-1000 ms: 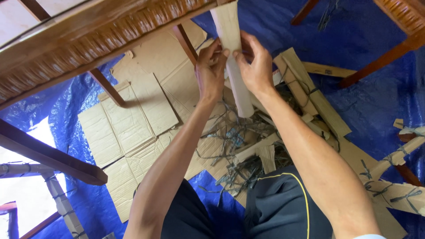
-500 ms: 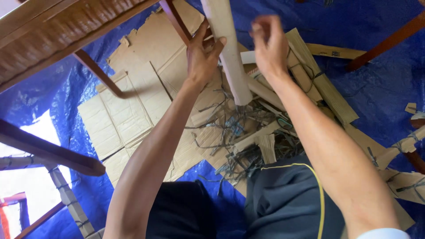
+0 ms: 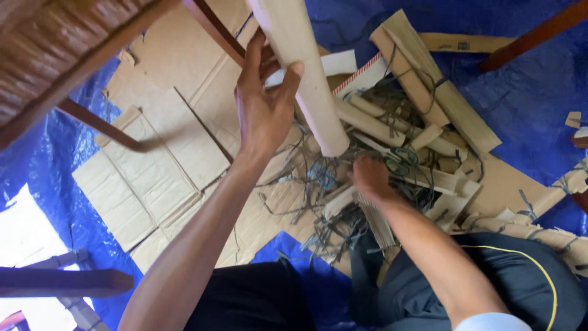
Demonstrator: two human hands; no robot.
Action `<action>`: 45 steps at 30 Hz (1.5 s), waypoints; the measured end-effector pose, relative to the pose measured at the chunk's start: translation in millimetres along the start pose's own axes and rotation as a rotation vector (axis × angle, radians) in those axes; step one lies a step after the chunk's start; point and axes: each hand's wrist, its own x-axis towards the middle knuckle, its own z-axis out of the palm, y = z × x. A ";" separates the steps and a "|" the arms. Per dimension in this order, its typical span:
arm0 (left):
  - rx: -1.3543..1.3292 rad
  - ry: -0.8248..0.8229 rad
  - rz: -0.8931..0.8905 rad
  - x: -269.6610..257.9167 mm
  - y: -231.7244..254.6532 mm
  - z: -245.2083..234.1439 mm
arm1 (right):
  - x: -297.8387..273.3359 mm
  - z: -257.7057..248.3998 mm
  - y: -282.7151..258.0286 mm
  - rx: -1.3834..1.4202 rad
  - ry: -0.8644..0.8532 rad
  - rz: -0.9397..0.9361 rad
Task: Wrapping the legs of wooden chairs with cardboard strips and securing them with plastic ties for protection.
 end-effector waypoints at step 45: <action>0.045 0.059 -0.124 6.7 7.4 4.5 | -32.7 -68.9 91.3 -0.026 -0.083 0.222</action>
